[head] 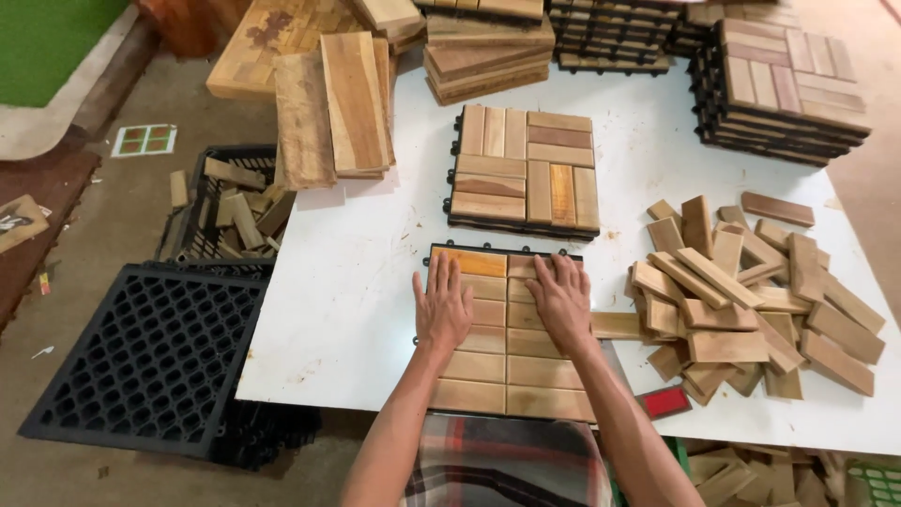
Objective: Assembling wooden floor tiles by placing individual wood slats into a plastic interlocking grid
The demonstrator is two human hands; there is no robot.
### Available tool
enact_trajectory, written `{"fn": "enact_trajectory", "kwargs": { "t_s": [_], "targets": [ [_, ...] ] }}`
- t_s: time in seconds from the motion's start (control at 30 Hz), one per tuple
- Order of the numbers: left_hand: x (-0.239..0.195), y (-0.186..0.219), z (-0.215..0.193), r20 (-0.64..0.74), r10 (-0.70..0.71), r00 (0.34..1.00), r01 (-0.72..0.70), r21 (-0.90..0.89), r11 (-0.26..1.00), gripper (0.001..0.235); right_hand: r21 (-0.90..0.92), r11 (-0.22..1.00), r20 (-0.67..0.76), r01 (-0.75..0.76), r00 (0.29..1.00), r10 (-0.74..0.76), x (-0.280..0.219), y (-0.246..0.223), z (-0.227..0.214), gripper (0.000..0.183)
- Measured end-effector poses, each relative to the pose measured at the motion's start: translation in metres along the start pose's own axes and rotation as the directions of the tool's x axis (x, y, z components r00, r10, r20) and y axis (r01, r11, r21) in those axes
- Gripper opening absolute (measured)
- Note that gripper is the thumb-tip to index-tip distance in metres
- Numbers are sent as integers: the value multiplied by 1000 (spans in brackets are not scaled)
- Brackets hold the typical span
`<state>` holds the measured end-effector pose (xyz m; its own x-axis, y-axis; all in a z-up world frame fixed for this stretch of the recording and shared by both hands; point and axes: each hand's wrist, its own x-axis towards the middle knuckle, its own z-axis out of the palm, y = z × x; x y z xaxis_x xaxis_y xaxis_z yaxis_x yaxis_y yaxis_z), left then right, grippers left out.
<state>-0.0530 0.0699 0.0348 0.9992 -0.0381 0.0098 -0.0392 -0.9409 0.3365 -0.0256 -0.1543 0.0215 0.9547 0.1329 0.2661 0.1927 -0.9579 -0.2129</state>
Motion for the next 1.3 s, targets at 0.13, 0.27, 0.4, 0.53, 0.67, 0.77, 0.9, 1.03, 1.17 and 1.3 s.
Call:
{"fn": "enact_trajectory", "kwargs": {
  "t_s": [0.13,0.27,0.4,0.53,0.67,0.77,0.9,1.03,1.17,1.3],
  "targets": [
    [-50,-6,-18,43,-41,998,42,-14,999,66,-8,997,182,-76,980,77,-35,-21,-13,58],
    [-87,-23,-12,60,-75,995,82,-114,990,69,-78,993,327,-92,938,113,-86,-22,-32,68],
    [-112,-43,9,115,-84,990,96,-108,990,70,-80,991,445,-105,886,130,-117,-1,-26,78],
    [-129,-52,14,192,-108,976,123,-72,990,70,-86,984,514,-156,839,178,-134,15,-18,85],
    [-138,-64,23,228,-102,968,117,-51,992,68,-106,981,522,-165,830,196,-139,13,-21,110],
    [-156,-58,9,264,-72,962,84,-36,996,75,-107,979,537,-171,819,202,-148,5,-35,129],
    [-182,-31,-47,334,-31,942,41,-22,999,120,-155,979,569,-135,798,200,-143,5,-25,143],
    [-169,-35,-26,333,-39,942,35,18,999,126,-217,970,521,-108,827,209,-138,18,3,147],
    [-165,-43,-18,317,-50,947,66,-41,997,112,-141,977,463,-160,862,208,-144,4,-21,136],
    [-159,-54,-6,249,-66,966,100,-128,987,94,-18,970,467,-242,856,223,-148,-17,-51,128]
  ]
}}
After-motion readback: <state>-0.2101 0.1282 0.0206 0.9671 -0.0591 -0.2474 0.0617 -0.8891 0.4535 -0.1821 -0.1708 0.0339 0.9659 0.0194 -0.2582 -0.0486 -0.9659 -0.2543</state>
